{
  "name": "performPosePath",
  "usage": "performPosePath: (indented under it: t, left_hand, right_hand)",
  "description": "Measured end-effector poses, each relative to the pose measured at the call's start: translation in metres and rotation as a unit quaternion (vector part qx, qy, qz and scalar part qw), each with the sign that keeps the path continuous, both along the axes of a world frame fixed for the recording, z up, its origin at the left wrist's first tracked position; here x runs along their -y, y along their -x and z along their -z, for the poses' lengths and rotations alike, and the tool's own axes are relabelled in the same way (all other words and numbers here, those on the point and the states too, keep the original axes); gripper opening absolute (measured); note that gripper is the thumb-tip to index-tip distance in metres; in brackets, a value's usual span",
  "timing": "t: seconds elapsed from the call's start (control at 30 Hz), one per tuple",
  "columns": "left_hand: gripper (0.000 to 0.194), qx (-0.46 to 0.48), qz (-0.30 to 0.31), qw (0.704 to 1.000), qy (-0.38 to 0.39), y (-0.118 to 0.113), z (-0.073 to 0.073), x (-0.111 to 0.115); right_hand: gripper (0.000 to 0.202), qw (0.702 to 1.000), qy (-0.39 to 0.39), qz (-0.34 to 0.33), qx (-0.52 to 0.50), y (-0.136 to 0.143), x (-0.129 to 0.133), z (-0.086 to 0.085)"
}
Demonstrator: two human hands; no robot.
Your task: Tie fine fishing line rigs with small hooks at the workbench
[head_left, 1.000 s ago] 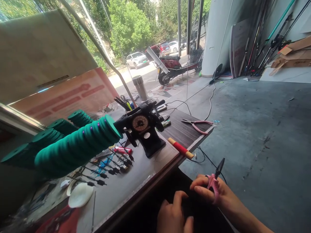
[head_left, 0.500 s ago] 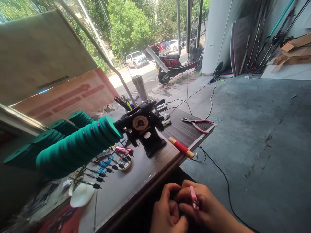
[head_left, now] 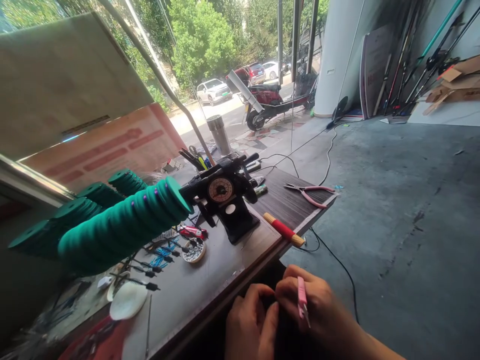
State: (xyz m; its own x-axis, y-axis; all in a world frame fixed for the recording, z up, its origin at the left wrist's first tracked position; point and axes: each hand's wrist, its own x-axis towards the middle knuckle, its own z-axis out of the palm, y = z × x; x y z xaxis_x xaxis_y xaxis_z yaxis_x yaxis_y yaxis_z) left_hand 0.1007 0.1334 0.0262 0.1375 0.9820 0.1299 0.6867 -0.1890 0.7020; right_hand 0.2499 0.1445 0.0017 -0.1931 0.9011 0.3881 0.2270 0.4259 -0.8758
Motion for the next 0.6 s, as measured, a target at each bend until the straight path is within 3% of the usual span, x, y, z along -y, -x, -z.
performPosePath:
  t: [0.2,0.37,0.6]
  left_hand:
    - [0.016,-0.125,0.023,0.977,-0.171,0.0,-0.005,-0.006]
    - [0.017,-0.165,0.061,0.961,-0.211,-0.001,-0.012,-0.023]
    - [0.02,-0.238,0.06,0.92,-0.304,-0.006,-0.006,-0.044]
  right_hand:
    - [0.021,0.998,-0.042,0.034,0.035,-0.003,-0.007,0.003]
    - [0.019,0.991,-0.088,0.077,0.065,-0.003,-0.02,0.007]
    - [0.011,0.977,-0.116,0.174,0.032,-0.003,-0.02,0.008]
